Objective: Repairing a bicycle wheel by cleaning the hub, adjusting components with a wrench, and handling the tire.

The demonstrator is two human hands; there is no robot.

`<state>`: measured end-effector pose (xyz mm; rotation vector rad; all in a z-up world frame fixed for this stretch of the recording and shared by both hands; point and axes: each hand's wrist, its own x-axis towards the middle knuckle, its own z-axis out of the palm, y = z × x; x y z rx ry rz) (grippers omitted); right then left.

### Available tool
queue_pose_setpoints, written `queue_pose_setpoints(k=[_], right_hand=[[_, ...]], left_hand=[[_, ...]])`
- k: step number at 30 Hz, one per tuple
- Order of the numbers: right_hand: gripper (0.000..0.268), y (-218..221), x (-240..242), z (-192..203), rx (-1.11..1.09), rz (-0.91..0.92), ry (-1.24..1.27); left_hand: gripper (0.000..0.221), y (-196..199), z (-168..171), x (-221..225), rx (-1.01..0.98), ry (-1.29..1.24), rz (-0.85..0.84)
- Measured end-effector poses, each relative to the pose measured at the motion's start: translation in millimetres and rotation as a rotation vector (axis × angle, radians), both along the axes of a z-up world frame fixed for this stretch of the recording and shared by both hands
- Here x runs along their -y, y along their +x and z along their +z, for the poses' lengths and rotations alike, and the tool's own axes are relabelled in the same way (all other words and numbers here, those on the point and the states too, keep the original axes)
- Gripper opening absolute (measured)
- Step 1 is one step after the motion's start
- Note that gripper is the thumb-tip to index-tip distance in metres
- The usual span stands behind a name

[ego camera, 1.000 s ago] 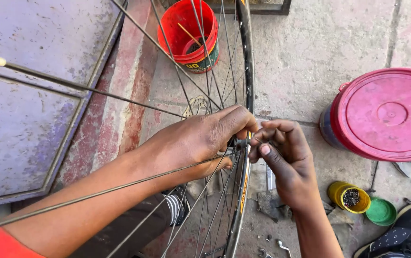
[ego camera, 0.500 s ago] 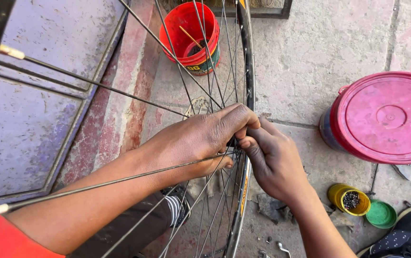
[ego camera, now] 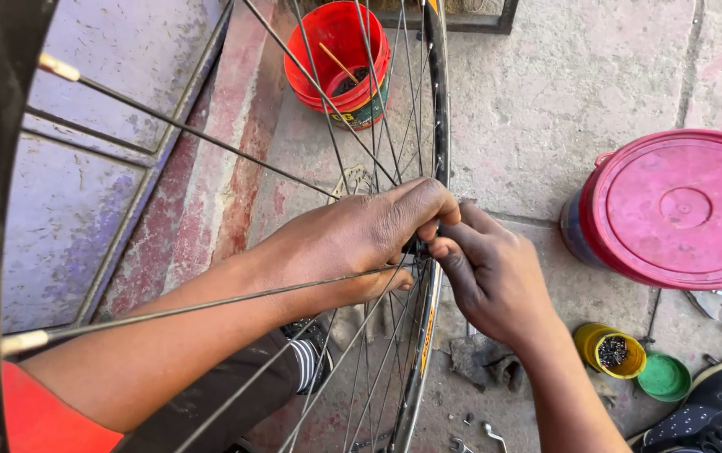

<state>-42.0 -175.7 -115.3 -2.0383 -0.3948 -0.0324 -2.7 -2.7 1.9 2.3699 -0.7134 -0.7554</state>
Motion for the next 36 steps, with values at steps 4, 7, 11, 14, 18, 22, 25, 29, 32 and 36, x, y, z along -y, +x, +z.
queue_pose_setpoints(k=[4, 7, 11, 14, 18, 22, 25, 29, 32, 36], right_hand=[[0.02, -3, 2, 3, -0.017, 0.04, 0.069], [0.017, -2, 1, -3, 0.004, 0.043, 0.159], [0.024, 4, -2, -9, 0.029, 0.015, 0.099], [0.022, 3, -2, -6, 0.017, 0.008, 0.135], [0.02, -2, -6, -3, 0.014, 0.035, 0.208], [0.026, -2, -6, -9, -0.015, 0.051, 0.211], [0.021, 3, -4, -3, -0.008, 0.045, 0.177], [0.024, 0, 19, 50, -0.004, -0.091, -0.005], [0.031, -18, 39, 127, 0.084, -0.155, -0.001], [0.058, -59, 62, 222, -0.129, -0.097, 0.223]], left_hand=[[0.055, -2, 1, 2, 0.015, -0.026, -0.005], [0.05, -1, -1, 3, 0.007, 0.0, 0.012], [0.05, 3, -2, -3, -0.007, -0.019, 0.022], [0.049, 2, -4, -4, -0.032, -0.062, 0.03], [0.05, -4, -2, -7, -0.032, -0.039, 0.041], [0.048, -5, -2, -8, -0.026, -0.048, 0.033], [0.047, -2, -3, -8, -0.019, -0.092, 0.032], [0.051, -5, 2, -1, 0.02, -0.185, 0.022], [0.055, -12, 8, 11, -0.022, -0.153, 0.048], [0.011, -15, -46, 7, 0.377, -0.158, -0.32]])
